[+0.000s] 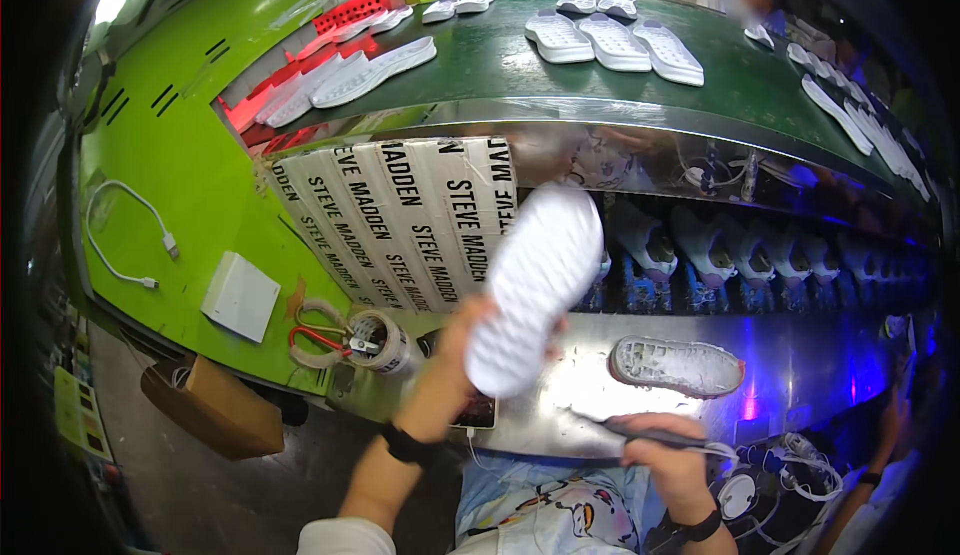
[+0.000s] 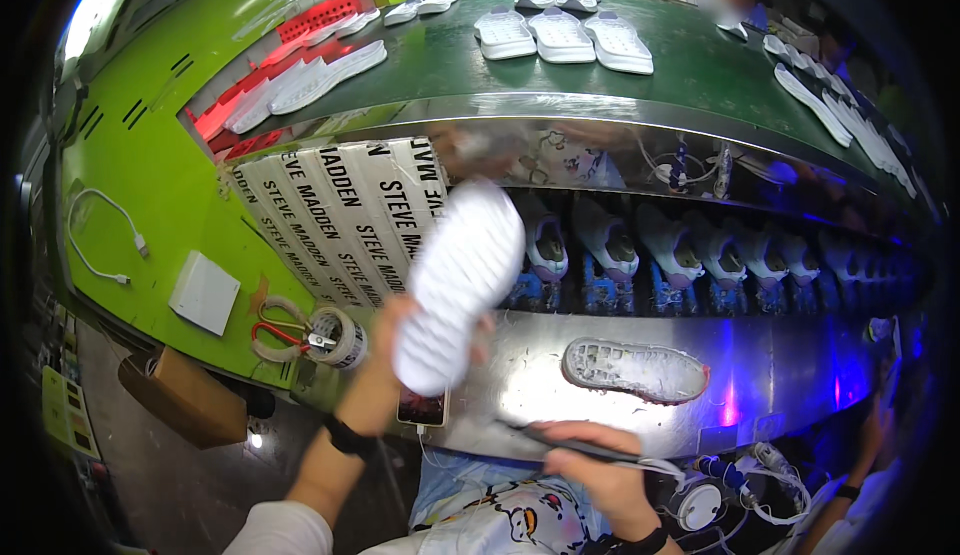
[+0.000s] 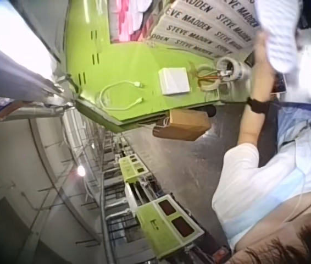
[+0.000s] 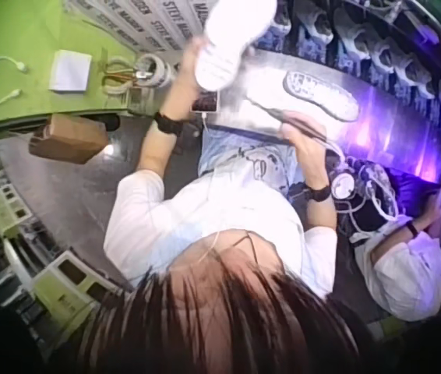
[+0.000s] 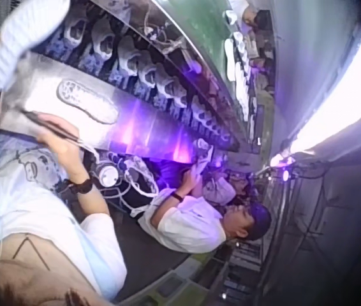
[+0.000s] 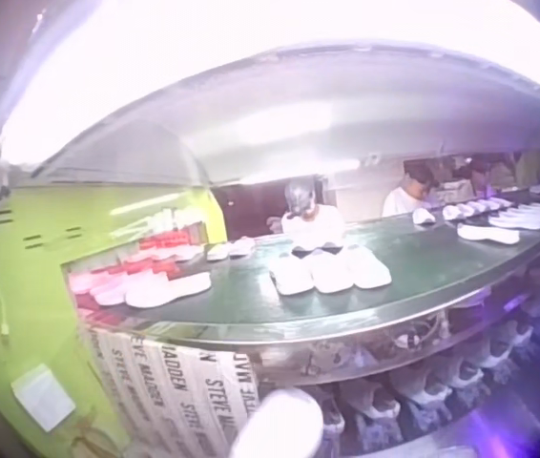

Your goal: The person repeatedly picks up white shoes from a conveyor belt and scrubs the soles with a brush. The person holds the shoe in one hand and uses the brush in the other to clean the textured bottom surface. After scrubbing, the person places the shoe back onto the moving belt. The process is repeated continuously for multiple shoes.

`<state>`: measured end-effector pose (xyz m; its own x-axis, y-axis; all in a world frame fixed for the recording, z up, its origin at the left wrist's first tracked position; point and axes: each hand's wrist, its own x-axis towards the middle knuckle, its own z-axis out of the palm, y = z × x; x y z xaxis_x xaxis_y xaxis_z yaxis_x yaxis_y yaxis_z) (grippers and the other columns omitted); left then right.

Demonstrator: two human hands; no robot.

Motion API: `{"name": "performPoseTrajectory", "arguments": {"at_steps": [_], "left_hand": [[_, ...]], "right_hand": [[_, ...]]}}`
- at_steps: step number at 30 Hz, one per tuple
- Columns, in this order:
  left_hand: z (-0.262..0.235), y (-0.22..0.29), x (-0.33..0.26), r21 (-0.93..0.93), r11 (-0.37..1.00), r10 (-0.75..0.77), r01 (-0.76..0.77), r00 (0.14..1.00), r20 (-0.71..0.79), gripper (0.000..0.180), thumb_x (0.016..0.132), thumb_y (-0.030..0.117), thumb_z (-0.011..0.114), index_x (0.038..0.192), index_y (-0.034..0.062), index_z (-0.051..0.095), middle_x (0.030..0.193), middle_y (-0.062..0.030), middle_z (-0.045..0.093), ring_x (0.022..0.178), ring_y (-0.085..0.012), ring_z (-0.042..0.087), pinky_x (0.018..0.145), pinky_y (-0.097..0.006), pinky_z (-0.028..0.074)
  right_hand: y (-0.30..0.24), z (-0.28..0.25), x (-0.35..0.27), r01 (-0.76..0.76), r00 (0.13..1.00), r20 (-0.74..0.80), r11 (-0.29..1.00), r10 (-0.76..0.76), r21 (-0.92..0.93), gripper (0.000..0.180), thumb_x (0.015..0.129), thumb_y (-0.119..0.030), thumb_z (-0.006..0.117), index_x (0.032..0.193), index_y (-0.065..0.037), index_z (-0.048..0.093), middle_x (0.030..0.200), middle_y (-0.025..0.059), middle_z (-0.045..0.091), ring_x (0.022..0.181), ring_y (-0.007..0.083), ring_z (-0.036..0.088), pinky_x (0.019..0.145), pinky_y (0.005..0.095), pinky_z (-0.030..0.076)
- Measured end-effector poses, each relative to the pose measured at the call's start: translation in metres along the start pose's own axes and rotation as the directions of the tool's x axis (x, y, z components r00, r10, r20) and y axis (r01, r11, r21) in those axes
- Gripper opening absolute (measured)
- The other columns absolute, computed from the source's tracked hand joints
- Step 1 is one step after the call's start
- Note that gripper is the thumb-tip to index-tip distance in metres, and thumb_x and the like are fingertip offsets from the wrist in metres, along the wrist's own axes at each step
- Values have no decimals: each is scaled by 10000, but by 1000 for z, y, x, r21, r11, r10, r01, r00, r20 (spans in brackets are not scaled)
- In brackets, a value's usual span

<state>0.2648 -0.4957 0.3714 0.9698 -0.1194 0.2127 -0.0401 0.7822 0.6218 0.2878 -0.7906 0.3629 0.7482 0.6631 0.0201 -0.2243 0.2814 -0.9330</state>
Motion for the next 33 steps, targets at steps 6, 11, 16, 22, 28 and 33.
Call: {"name": "performPoseTrajectory", "arguments": {"at_steps": [6, 11, 16, 22, 28, 33], "left_hand": [[-44, -146, -23, -404, 890, -273, 210, 956, -106, 616, 978, 519, 309, 1348, 44, 441, 1198, -202, 594, 1030, -322, 625, 874, -432, 523], [-50, -154, -22, -435, 896, -146, 92, 985, -91, 587, 977, 456, 366, 1375, 28, 406, 1296, -202, 524, 1168, -323, 542, 993, -434, 445], [-43, -148, -12, -628, 773, -60, 89, 996, 68, 559, 987, 455, 322, 1399, 83, 382, 1281, -192, 531, 1103, -331, 567, 897, -484, 496], [-48, -128, -7, -300, 934, -224, 196, 973, -63, 558, 994, 429, 337, 1330, -5, 435, 1156, -273, 582, 947, -350, 649, 804, -424, 554], [-47, -119, 17, -40, 805, -591, 591, 806, 13, 425, 971, 194, 474, 1306, -68, 462, 1240, -182, 579, 1080, -230, 615, 930, -334, 503], [-37, -128, 19, 180, 524, -844, 833, 536, -22, 361, 958, 232, 533, 1175, -49, 597, 1020, -95, 667, 880, -134, 643, 742, -247, 525]], "right_hand": [[16, 8, 38, 447, 808, 112, 476, -579, -758, 258, 742, 45, 665, 996, 6, 686, 1011, 179, 683, 837, 254, 692, 789, 305, 530], [18, 19, 23, 281, 943, 10, 783, -332, -555, 241, 776, 15, 656, 1016, 11, 676, 954, 154, 691, 800, 193, 687, 746, 278, 538], [33, 24, 13, 523, 850, 396, 651, -348, -550, 248, 778, -5, 667, 1025, -22, 688, 967, 157, 692, 740, 206, 676, 704, 274, 537], [22, 5, 22, 392, 888, 438, 730, -141, -560, 247, 762, -23, 706, 1007, -58, 720, 1018, 112, 701, 958, 232, 658, 877, 306, 489], [12, -13, 21, 396, 854, 519, 695, -38, -600, 275, 775, -85, 670, 1048, -98, 701, 1009, 65, 703, 890, 240, 673, 813, 330, 523], [-7, -18, 17, 601, 742, 670, 452, -10, -659, 271, 745, -113, 687, 1013, -139, 716, 978, 10, 702, 910, 254, 607, 773, 351, 501]]}}
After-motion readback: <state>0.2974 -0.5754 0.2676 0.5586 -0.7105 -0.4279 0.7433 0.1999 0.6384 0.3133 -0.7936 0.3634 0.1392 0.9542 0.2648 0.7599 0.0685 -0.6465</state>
